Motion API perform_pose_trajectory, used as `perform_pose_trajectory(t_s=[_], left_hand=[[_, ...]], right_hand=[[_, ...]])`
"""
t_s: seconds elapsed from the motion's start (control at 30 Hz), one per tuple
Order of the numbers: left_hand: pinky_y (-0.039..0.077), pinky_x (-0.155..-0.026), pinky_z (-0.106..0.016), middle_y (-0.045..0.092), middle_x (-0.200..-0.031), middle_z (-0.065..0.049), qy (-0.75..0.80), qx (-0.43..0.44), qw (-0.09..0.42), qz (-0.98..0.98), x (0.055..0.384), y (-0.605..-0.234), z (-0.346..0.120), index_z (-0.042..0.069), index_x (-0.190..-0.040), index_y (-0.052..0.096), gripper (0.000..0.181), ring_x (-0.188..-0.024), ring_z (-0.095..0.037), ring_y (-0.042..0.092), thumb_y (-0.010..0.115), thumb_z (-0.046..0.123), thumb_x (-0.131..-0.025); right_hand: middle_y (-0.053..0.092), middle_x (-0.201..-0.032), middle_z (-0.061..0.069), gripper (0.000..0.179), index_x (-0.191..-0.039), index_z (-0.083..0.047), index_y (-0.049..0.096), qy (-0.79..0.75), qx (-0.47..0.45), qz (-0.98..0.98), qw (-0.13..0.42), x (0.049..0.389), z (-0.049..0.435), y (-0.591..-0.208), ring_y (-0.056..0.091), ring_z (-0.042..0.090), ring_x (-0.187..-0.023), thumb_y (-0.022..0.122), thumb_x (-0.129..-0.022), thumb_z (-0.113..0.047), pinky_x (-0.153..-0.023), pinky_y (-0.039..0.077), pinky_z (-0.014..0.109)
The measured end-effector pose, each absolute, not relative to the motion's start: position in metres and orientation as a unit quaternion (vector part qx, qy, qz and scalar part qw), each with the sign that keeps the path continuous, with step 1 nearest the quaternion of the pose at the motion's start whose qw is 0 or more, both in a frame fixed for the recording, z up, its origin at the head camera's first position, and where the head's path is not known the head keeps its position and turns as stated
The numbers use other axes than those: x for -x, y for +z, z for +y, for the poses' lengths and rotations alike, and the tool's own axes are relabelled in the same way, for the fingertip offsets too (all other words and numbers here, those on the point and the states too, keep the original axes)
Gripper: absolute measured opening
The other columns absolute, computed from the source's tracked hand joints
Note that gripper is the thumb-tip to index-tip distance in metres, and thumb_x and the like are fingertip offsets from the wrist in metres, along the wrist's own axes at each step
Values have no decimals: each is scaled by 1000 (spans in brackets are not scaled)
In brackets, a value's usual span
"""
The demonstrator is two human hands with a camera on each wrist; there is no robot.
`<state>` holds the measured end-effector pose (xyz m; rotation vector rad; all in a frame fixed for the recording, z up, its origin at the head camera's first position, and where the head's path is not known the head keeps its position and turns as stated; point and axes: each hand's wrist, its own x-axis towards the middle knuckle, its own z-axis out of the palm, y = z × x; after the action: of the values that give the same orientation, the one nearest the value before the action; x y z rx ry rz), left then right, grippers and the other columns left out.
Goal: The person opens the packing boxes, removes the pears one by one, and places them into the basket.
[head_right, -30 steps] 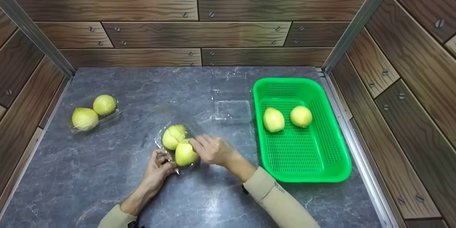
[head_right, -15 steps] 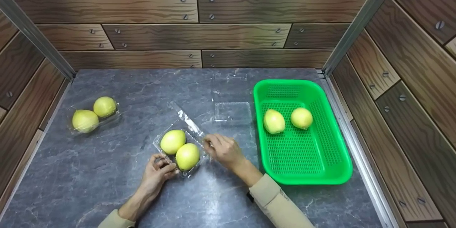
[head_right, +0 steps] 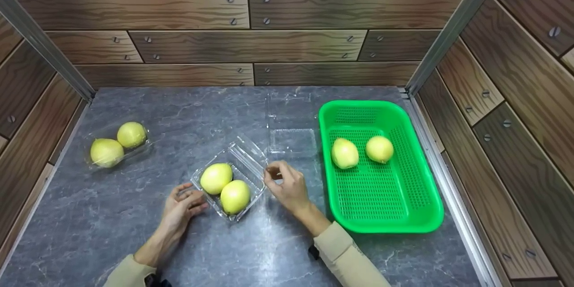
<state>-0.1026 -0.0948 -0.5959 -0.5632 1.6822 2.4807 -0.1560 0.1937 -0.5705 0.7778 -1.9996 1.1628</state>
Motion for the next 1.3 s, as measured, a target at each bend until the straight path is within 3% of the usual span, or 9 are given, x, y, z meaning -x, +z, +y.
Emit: perform_pose_trajectory(t_s=[0.23,0.33,0.83,1.3], left_hand=[[66,-73,-26,59,-96,-4,813,181,50,551,121,-596,-111,-9,-140,38,54,-78,-12,67,64,-7,-93],[66,-72,-26,58,-93,-3,815,183,55,548,128,-596,-116,-10,-140,42,52,-76,-11,67,64,-7,-93],[60,-60,-20,66,-87,0,798,179,69,572,153,-595,-125,-12,-134,53,45,-67,-10,63,66,-4,-91],[57,-57,-18,63,-83,1,776,168,99,599,158,-597,-129,-11,-131,62,40,-66,-9,60,68,-3,-92]], right_hand=[[70,-79,14,22,-91,3,67,525,-188,-769,312,152,189,-574,66,0,-76,80,-78,16,-59,63,18],[70,-80,17,20,-91,4,66,548,-170,-763,297,152,188,-575,65,-3,-78,79,-80,15,-60,63,18],[64,-84,25,25,-100,11,58,614,-132,-731,267,154,183,-586,66,0,-79,76,-83,16,-59,60,15],[63,-88,22,26,-104,10,58,626,-99,-734,245,163,180,-584,64,2,-80,73,-84,16,-57,60,16]])
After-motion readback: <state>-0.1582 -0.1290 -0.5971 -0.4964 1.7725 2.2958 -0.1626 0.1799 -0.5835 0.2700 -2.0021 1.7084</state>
